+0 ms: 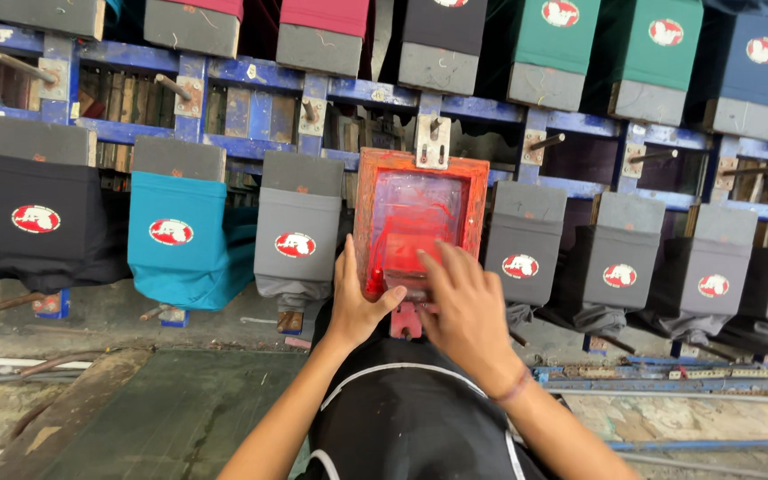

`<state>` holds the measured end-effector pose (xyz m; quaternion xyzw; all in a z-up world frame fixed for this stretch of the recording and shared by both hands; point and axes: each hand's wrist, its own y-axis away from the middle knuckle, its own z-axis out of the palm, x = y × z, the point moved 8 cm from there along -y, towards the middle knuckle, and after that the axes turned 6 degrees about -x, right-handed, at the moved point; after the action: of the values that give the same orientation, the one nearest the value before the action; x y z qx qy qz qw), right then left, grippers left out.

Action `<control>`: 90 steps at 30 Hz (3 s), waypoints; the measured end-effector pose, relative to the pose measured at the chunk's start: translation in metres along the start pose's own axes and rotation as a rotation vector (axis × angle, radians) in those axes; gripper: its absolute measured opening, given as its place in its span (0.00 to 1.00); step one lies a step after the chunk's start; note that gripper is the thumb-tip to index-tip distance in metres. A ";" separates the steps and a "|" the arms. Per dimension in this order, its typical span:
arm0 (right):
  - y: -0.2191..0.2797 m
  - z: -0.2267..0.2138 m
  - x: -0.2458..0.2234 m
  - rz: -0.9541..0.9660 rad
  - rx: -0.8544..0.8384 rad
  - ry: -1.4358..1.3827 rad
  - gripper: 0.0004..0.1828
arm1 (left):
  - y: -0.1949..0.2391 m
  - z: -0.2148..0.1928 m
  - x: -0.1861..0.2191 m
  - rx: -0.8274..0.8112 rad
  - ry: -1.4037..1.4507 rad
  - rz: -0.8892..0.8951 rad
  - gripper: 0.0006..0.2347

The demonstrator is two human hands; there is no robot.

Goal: The person uses a squeegee to apply red ink through a screen printing frame onto a series of garments mounted on a rack. The garments are processed one at a time as the person moves along the rack, applying ink to each item in sequence.

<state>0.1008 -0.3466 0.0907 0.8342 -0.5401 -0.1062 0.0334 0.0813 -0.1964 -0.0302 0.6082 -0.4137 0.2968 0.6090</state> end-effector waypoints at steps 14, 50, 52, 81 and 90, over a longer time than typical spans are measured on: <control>-0.004 0.074 0.021 0.134 -0.152 -0.007 0.20 | 0.005 -0.002 -0.006 -0.107 -0.005 0.002 0.59; 0.117 0.080 0.199 0.646 0.273 -1.533 0.63 | 0.018 0.124 0.084 -0.039 -0.108 -0.172 0.56; 0.121 0.097 0.229 0.666 0.271 -1.520 0.60 | 0.012 0.144 0.077 -0.034 -0.109 -0.219 0.56; 0.064 0.095 0.202 0.000 0.002 0.170 0.11 | -0.012 0.197 0.010 -0.070 -0.032 0.015 0.61; 0.087 0.071 0.181 0.060 -0.044 0.192 0.12 | -0.020 0.196 -0.005 -0.090 -0.007 0.113 0.53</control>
<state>0.0790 -0.5425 0.0108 0.8229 -0.5569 -0.0367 0.1063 0.0678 -0.3910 -0.0608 0.5569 -0.4626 0.3095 0.6165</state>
